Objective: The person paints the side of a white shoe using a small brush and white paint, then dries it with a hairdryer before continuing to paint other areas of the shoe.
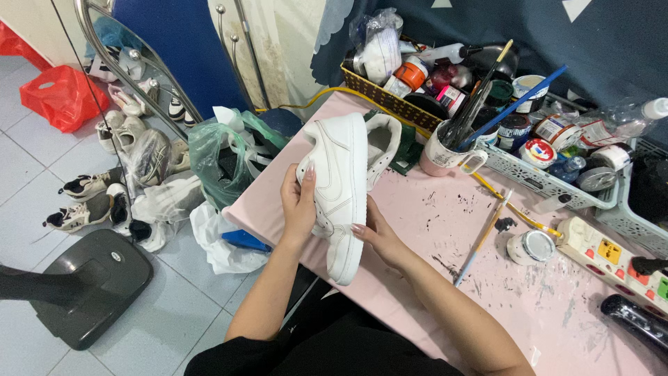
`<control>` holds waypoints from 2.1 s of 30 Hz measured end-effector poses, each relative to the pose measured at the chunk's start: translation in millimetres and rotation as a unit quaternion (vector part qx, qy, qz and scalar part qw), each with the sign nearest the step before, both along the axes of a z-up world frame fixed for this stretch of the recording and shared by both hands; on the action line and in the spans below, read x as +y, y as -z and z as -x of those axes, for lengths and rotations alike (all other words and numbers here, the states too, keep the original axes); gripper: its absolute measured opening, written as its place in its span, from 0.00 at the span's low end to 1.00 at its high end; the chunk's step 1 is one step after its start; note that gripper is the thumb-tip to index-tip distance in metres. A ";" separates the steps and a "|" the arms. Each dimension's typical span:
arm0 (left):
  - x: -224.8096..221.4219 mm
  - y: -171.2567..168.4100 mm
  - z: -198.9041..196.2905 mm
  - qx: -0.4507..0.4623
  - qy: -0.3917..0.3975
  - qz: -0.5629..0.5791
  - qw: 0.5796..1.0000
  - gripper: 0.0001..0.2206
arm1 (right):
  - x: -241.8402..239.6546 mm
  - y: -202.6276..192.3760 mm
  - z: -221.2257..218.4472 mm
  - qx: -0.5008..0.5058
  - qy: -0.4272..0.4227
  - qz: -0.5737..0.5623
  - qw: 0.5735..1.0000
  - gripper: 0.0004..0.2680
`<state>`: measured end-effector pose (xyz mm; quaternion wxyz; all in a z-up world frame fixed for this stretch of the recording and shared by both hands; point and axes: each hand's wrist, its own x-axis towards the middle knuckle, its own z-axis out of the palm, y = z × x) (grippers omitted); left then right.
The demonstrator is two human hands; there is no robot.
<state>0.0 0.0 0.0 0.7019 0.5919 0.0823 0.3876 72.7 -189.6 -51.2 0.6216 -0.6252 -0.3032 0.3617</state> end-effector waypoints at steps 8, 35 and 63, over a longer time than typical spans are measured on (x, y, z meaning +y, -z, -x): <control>-1.3 2.3 5.0 0.009 0.009 0.007 1.000 0.10 | 2.1 -18.6 11.3 0.022 0.004 -0.023 0.999 0.39; -163.4 -28.4 -93.4 -0.029 0.310 -0.015 0.950 0.13 | -182.7 -23.5 1.6 0.010 0.262 -0.053 0.964 0.32; -206.0 2.4 -131.4 -0.037 0.389 0.024 0.920 0.11 | -198.1 -33.0 -5.2 -0.314 0.350 0.353 0.809 0.20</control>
